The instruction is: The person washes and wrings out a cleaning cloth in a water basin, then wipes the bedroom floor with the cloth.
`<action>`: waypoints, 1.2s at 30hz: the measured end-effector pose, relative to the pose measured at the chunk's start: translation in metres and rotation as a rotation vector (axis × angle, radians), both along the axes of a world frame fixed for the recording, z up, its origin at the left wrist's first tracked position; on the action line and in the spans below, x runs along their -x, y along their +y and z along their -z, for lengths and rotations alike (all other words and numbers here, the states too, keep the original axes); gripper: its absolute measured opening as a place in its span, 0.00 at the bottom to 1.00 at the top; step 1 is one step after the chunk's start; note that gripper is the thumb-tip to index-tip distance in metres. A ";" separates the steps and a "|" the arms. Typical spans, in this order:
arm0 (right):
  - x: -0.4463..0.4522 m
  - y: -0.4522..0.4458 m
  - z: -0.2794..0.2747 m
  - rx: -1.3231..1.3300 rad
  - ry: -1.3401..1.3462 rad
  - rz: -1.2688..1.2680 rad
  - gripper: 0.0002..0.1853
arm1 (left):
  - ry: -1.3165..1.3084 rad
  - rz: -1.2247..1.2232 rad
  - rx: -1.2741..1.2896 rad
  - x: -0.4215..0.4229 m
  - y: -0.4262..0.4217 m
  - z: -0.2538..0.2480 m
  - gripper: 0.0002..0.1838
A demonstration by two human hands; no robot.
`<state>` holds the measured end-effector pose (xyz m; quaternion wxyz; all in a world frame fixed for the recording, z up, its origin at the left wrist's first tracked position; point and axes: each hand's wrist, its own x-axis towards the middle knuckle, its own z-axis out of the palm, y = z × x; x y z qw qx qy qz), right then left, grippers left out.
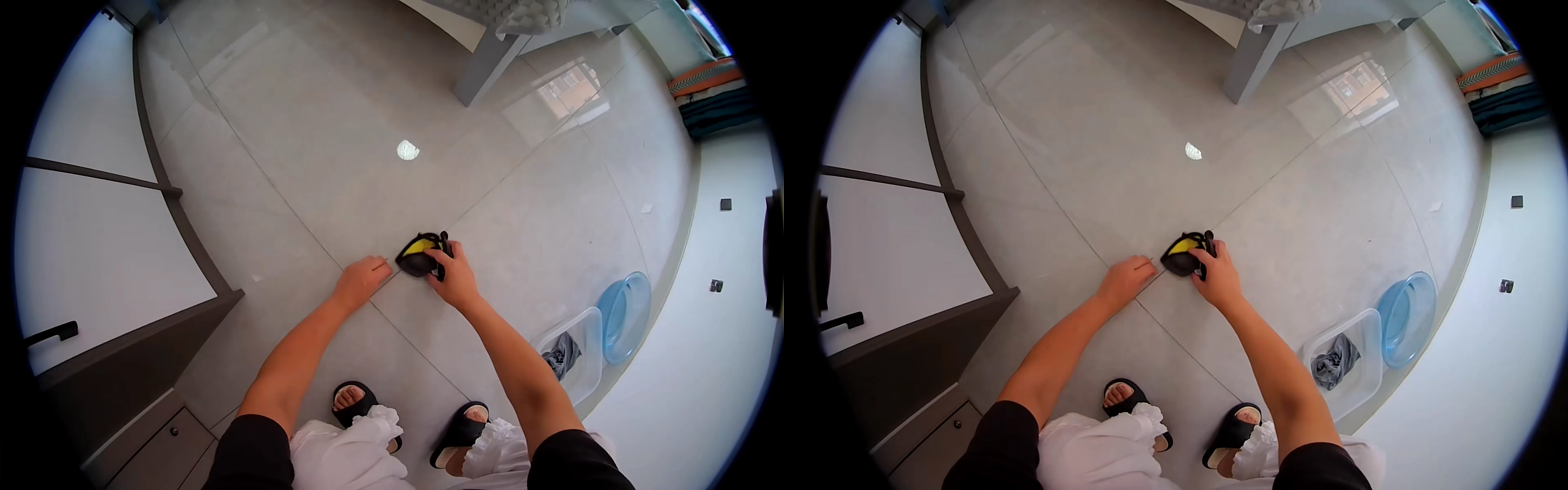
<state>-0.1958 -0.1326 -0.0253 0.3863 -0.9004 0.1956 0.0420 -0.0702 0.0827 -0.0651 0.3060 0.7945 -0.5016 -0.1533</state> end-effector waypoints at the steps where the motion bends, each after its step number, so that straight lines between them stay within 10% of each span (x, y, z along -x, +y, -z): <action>1: 0.002 -0.006 0.005 0.049 -0.085 0.081 0.28 | 0.018 0.000 -0.063 -0.004 -0.003 -0.002 0.12; 7: -0.029 -0.015 0.023 0.283 -0.022 0.559 0.35 | 0.221 -0.429 0.084 -0.004 -0.018 0.001 0.11; 14: 0.010 0.000 0.017 -0.104 -0.094 0.018 0.29 | 0.050 -0.128 0.040 0.009 -0.007 -0.002 0.25; 20: 0.083 -0.034 0.029 0.074 -0.100 0.676 0.30 | -0.205 -0.026 -0.187 0.024 0.006 -0.011 0.36; 25: 0.044 0.057 0.042 0.010 -0.173 0.546 0.30 | -0.092 0.079 -0.142 0.021 -0.002 -0.007 0.36; 31: 0.026 0.029 0.034 -0.717 -0.291 0.882 0.24 | -0.088 0.005 -0.164 0.023 -0.001 -0.010 0.39; 36: 0.056 -0.037 0.036 -0.328 -0.063 0.874 0.24 | -0.152 0.272 -0.205 0.029 -0.015 -0.015 0.45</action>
